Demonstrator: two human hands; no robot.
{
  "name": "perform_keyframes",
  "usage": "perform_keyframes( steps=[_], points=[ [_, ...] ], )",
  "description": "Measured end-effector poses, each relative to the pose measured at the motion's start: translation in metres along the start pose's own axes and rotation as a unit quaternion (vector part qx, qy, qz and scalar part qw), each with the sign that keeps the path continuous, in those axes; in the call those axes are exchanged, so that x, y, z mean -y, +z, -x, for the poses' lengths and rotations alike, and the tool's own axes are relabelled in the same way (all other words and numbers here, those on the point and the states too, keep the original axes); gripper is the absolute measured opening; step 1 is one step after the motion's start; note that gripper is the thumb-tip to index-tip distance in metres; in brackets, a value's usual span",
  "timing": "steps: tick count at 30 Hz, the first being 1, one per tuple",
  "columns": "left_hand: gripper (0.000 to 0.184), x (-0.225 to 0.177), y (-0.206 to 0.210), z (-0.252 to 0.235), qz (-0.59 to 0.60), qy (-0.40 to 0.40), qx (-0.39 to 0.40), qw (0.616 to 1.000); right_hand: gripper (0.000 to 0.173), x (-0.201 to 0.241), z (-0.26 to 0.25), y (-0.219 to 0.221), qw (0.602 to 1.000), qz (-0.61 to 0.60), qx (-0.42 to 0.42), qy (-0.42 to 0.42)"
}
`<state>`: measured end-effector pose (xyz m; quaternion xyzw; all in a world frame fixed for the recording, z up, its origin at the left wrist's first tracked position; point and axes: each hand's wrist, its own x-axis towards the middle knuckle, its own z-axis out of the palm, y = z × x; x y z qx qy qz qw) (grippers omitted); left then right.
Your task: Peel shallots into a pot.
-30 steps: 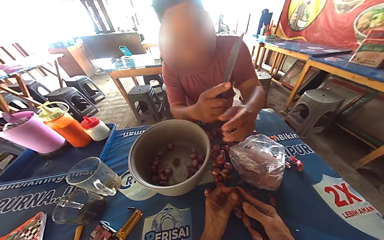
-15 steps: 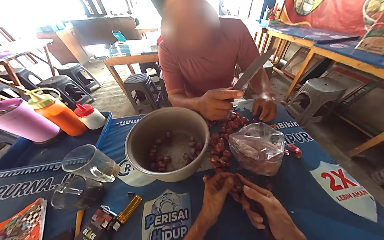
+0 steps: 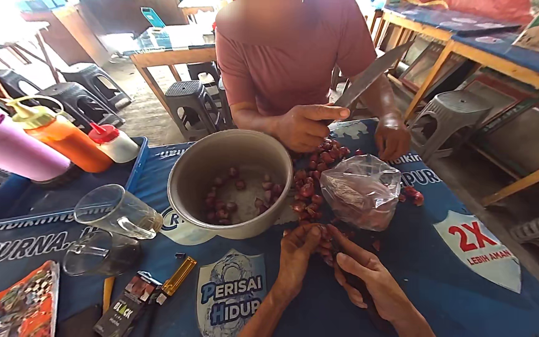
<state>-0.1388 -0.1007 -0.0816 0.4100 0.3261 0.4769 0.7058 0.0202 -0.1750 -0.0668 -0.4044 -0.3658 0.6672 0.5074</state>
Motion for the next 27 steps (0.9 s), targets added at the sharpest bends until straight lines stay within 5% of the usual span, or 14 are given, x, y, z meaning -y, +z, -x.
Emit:
perform_keyframes(
  steps=[13, 27],
  points=[
    [0.021, 0.0037, -0.0014, 0.0000, -0.025, 0.017, 0.012, 0.999, 0.046, 0.0010, -0.0022, 0.0101, 0.993, 0.063, -0.095, -0.032],
    [0.030, 0.0050, -0.0003, 0.0028, -0.065, 0.055, 0.043, 0.995, 0.048, -0.0013, -0.0021, 0.0042, 0.996, -0.013, -0.087, -0.010]
  ],
)
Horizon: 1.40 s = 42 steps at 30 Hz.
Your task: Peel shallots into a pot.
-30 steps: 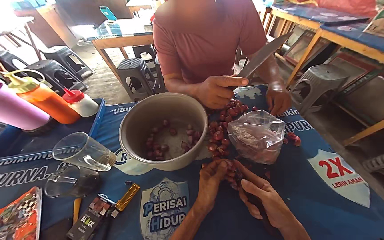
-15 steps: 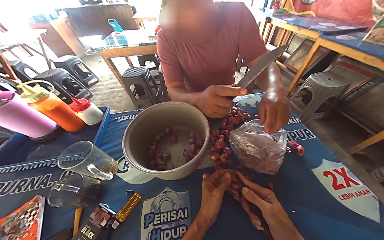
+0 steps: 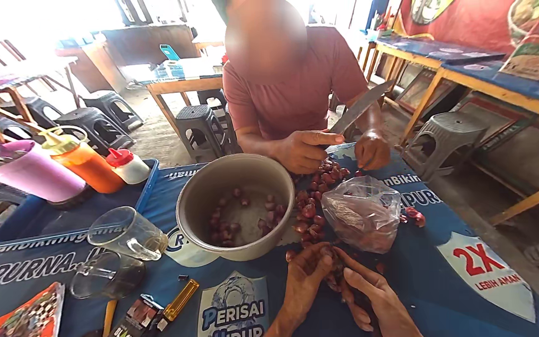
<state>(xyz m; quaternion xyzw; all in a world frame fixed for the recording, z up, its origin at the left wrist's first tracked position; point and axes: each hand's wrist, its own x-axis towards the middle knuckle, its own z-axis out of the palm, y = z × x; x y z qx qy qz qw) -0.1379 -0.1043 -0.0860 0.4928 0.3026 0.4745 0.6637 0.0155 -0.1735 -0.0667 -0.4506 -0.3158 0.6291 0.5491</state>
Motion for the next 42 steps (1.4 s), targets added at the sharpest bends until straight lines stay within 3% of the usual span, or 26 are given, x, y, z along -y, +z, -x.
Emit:
perform_keyframes(
  steps=[8, 20, 34, 42],
  points=[
    [0.027, 0.0006, -0.0032, -0.0016, -0.007, -0.005, 0.010, 1.000, 0.052, 0.0009, -0.0006, -0.0028, 0.999, -0.033, -0.002, 0.012],
    [0.026, 0.0017, -0.0029, -0.0005, -0.015, 0.012, -0.001, 1.000, 0.056, 0.0008, 0.0021, -0.0014, 0.998, 0.006, 0.066, -0.005],
    [0.019, 0.0038, -0.0017, -0.0003, -0.052, 0.039, -0.012, 0.998, 0.048, 0.0026, -0.0004, 0.0038, 0.995, 0.099, 0.016, -0.025],
    [0.026, 0.0025, -0.0028, -0.0015, -0.075, 0.033, 0.017, 0.997, 0.050, 0.0065, 0.0018, 0.0024, 0.999, -0.005, 0.011, 0.036]
  ],
)
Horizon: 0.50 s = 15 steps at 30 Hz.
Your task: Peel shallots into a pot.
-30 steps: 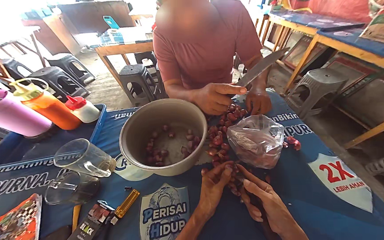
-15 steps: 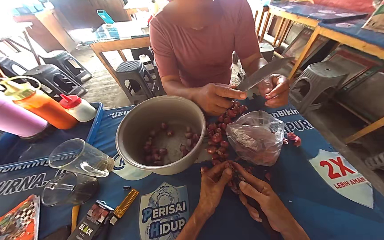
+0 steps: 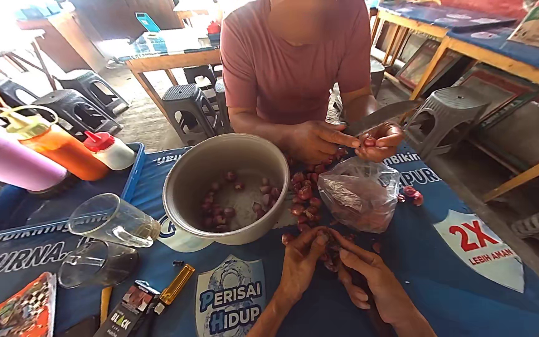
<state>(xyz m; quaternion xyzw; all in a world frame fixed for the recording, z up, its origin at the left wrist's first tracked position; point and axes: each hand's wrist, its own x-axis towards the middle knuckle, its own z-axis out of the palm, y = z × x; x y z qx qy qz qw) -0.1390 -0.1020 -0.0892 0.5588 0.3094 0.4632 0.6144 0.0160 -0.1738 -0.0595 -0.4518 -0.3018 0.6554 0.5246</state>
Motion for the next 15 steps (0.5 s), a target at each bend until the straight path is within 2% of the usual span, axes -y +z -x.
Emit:
perform_keyframes(
  steps=[4, 15],
  points=[
    [0.028, -0.0011, 0.0000, -0.0001, -0.002, -0.011, 0.003, 1.000, 0.054, 0.0004, -0.0006, -0.0048, 0.999, -0.033, 0.027, 0.015],
    [0.024, -0.0007, 0.0005, 0.0006, -0.005, -0.001, -0.011, 1.000, 0.054, -0.0022, -0.0007, -0.0023, 0.995, 0.083, 0.036, -0.030]
  ],
)
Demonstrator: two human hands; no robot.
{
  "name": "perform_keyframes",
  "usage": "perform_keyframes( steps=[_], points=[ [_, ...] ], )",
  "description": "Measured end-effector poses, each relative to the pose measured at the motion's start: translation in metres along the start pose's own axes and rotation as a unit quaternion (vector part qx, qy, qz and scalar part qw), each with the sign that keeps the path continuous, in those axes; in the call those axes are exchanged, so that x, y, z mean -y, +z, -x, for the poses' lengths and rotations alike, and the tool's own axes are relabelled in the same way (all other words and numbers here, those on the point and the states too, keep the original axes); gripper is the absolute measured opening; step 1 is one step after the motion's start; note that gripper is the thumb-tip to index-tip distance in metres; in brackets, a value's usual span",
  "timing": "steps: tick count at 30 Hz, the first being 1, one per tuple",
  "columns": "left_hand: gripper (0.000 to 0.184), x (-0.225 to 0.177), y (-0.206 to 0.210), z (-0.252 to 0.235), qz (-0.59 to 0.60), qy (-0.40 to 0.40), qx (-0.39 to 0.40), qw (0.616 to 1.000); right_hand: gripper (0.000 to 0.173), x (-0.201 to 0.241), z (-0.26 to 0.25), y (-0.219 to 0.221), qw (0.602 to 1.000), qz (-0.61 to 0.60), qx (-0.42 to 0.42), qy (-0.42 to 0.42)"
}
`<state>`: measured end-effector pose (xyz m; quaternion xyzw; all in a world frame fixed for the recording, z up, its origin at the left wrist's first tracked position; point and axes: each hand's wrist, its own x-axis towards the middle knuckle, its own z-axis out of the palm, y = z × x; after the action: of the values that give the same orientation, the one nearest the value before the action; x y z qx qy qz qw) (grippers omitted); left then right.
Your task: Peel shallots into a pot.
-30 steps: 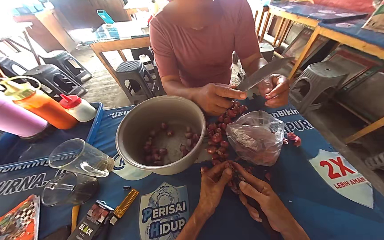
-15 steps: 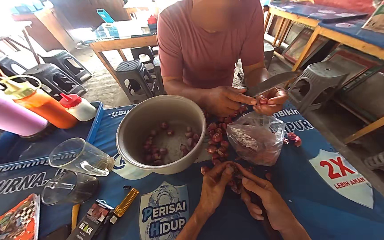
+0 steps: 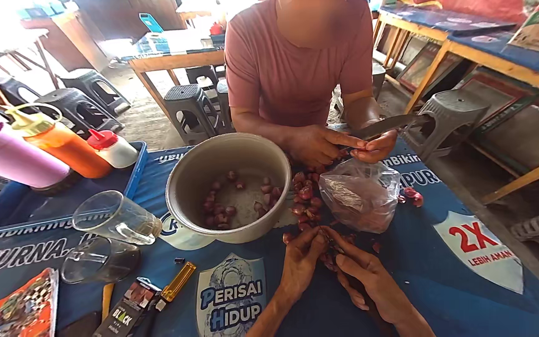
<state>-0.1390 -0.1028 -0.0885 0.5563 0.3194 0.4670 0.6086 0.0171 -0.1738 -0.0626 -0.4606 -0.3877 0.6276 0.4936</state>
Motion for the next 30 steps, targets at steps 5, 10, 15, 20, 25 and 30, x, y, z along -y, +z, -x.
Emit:
perform_keyframes(
  steps=[5, 10, 15, 20, 25, 30],
  points=[
    [0.025, 0.0007, 0.0010, -0.0005, -0.006, 0.001, 0.008, 1.000, 0.048, 0.0007, 0.0000, 0.0013, 0.999, 0.008, -0.054, 0.005],
    [0.030, -0.0010, 0.0000, -0.0008, -0.010, -0.005, 0.021, 1.000, 0.052, 0.0021, 0.0002, -0.0021, 0.995, -0.081, -0.033, 0.039],
    [0.034, -0.0013, -0.0007, -0.0014, 0.006, -0.024, 0.022, 0.999, 0.054, 0.0023, 0.0007, -0.0028, 0.991, -0.119, -0.025, 0.052],
    [0.030, 0.0004, 0.0019, -0.0004, 0.029, -0.002, 0.009, 1.000, 0.052, 0.0008, 0.0011, -0.0004, 0.993, -0.104, -0.030, 0.040],
    [0.022, -0.0005, 0.0006, -0.0004, 0.018, 0.000, 0.004, 1.000, 0.052, -0.0004, 0.0011, -0.0013, 0.993, -0.104, -0.046, 0.028],
    [0.024, -0.0017, 0.0004, -0.0012, 0.026, -0.008, -0.003, 1.000, 0.054, -0.0006, 0.0016, -0.0029, 0.995, -0.099, -0.019, 0.020]
  ],
)
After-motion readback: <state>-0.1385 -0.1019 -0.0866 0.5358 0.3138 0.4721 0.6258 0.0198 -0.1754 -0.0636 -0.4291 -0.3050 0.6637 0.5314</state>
